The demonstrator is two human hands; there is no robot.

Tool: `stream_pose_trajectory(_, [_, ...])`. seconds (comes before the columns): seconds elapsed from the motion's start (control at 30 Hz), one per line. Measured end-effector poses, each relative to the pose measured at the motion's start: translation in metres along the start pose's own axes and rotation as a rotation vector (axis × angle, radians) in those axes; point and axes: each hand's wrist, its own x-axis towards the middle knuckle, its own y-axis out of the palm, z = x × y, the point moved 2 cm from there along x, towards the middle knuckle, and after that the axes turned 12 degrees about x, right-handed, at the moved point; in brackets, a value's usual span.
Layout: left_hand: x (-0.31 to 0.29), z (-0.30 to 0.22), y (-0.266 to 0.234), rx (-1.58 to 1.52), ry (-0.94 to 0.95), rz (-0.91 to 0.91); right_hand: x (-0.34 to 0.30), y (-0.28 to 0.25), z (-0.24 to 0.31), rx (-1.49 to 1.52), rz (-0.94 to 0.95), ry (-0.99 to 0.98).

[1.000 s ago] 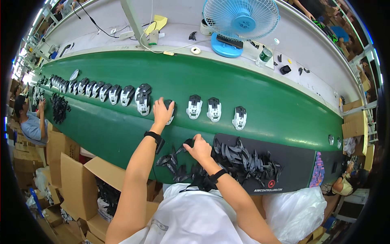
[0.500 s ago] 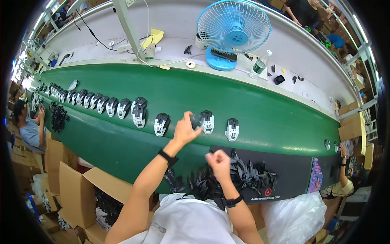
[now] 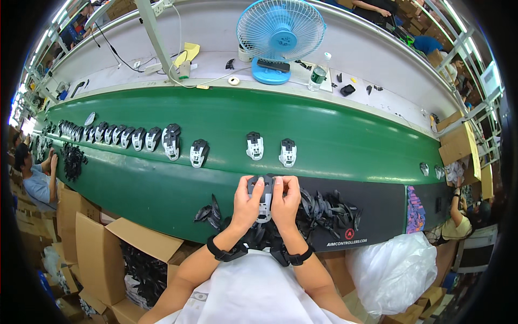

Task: Assembling and checking the bottom shell and side panels of computer mice on a production line.

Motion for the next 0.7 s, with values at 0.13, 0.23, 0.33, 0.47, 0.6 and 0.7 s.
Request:
stream_pose_trajectory(0.13, [-0.012,-0.022,0.003,0.187,0.151,-0.106,-0.012,-0.008,-0.001,0.210,-0.050,0.167])
stream_pose_trajectory(0.23, [-0.023,-0.033,0.000,0.243,0.217,0.008,-0.020,-0.018,-0.009,0.557,0.095,0.402])
stream_pose_trajectory(0.33, [-0.034,-0.042,-0.001,0.416,0.286,0.132,-0.019,-0.015,0.010,1.067,0.046,1.083])
stream_pose_trajectory(0.47, [-0.052,-0.057,0.009,0.588,0.527,0.060,-0.032,-0.015,0.018,1.088,-0.088,0.996])
stream_pose_trajectory(0.6, [-0.049,-0.055,0.011,0.617,0.524,-0.102,-0.023,-0.015,0.000,0.884,-0.074,0.711])
stream_pose_trajectory(0.7, [-0.024,-0.044,0.011,0.034,0.164,0.000,-0.007,-0.001,0.015,1.043,-0.141,1.071])
